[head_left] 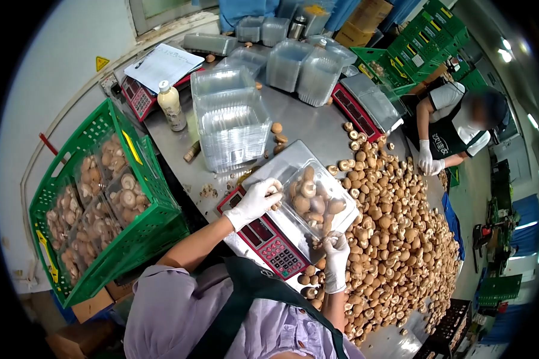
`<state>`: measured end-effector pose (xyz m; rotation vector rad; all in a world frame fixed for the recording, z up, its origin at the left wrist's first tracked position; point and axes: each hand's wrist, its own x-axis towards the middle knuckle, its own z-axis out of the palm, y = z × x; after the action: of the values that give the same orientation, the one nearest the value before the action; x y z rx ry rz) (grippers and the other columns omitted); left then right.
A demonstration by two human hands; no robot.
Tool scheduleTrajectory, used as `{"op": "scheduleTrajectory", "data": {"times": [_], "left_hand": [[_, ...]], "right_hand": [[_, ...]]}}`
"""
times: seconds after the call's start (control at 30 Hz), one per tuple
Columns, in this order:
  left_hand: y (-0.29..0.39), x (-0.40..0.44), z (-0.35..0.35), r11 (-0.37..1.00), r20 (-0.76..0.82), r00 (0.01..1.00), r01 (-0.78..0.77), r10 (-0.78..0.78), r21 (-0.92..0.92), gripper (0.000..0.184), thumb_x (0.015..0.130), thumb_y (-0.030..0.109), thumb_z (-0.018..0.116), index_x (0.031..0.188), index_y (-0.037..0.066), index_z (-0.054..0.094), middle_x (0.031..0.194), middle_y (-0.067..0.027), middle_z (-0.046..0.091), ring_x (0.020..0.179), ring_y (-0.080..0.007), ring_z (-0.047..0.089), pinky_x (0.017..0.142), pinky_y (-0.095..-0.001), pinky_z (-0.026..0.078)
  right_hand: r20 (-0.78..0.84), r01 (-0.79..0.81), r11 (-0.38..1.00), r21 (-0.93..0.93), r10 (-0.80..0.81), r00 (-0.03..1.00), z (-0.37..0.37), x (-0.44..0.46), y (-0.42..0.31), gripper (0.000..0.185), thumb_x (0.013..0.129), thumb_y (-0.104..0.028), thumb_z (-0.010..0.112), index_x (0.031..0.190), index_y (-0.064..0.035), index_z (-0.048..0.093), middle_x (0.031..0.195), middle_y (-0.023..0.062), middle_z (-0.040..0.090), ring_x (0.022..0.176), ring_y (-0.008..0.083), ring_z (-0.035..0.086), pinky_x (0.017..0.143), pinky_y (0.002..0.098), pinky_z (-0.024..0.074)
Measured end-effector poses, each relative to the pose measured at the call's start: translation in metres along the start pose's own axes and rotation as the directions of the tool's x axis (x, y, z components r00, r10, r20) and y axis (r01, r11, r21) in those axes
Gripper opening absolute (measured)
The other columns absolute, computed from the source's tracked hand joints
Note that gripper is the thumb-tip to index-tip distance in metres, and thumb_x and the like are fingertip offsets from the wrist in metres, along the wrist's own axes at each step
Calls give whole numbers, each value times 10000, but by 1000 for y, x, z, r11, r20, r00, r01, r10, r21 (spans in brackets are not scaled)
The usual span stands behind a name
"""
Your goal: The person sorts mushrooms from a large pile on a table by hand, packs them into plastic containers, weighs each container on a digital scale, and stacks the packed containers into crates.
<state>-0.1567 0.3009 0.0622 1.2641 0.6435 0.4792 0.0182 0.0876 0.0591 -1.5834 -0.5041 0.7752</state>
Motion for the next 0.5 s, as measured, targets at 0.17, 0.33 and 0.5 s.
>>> {"op": "scheduleTrajectory", "data": {"times": [0.17,0.33,0.5], "left_hand": [[1,-15,0,955,4,974,-225,228,195,117,901,6,534,1009,-1,491,785,-46,600,733,-111,618,667,-247,506],[15,-26,-2,922,-2,954,-288,299,259,183,881,23,573,1050,2,504,851,-70,628,796,-143,639,727,-279,517],[14,-30,-4,766,94,908,-397,409,505,312,822,14,599,1112,71,499,1075,-108,624,960,-235,634,823,-324,505]], "right_hand": [[-8,174,973,-152,-177,984,3,-10,-9,167,866,25,592,1006,-23,514,843,3,571,740,61,528,689,192,430],[1,349,906,-241,-359,933,-3,-5,-10,181,835,-12,647,978,-17,536,805,26,605,734,85,584,694,227,476],[209,717,404,-568,-772,600,-10,4,-28,314,715,-39,739,1012,-35,636,951,113,677,828,211,643,720,303,529]]}}
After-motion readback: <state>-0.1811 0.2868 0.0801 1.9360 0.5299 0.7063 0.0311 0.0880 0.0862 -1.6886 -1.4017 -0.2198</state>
